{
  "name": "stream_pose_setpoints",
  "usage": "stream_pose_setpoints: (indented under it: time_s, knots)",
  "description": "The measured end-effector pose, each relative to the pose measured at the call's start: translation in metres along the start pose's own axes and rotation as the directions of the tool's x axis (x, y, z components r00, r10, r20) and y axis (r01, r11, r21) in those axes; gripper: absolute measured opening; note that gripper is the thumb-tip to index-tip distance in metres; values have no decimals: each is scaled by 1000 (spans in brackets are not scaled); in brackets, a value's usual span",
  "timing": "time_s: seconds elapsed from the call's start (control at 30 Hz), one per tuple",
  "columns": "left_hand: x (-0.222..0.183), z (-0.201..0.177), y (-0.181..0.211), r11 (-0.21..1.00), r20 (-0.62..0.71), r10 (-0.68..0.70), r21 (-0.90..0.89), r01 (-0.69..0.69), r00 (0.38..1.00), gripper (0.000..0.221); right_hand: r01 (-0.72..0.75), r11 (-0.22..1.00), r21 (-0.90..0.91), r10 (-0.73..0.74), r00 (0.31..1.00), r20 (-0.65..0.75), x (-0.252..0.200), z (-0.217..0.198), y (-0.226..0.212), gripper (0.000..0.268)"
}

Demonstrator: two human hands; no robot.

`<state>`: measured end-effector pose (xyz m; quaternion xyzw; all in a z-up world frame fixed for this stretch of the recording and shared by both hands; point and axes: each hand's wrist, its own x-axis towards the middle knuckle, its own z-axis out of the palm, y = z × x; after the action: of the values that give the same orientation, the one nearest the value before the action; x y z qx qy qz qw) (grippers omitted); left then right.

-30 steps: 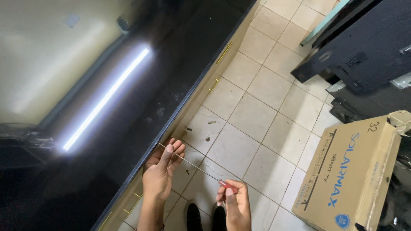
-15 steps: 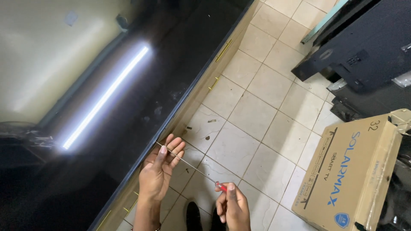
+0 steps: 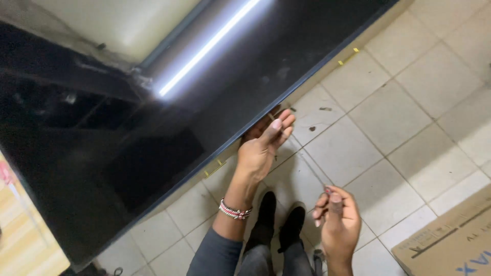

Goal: Removing the front frame of a television by prying it with a screwdriver along the edges.

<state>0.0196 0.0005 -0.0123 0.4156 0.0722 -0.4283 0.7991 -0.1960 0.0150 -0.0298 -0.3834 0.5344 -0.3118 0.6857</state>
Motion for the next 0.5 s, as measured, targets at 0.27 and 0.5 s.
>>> stream_pose_setpoints:
  time_s: [0.27, 0.5]
  knots:
    - [-7, 6, 0, 999, 119, -36, -24, 39, 992, 48, 210, 973, -97, -219, 971, -96, -2, 1, -21, 32]
    - [-9, 4, 5, 998, 173, 52, -56, -43, 984, 34, 181, 983, -37, -184, 976, -114, -2, -7, -16, 26]
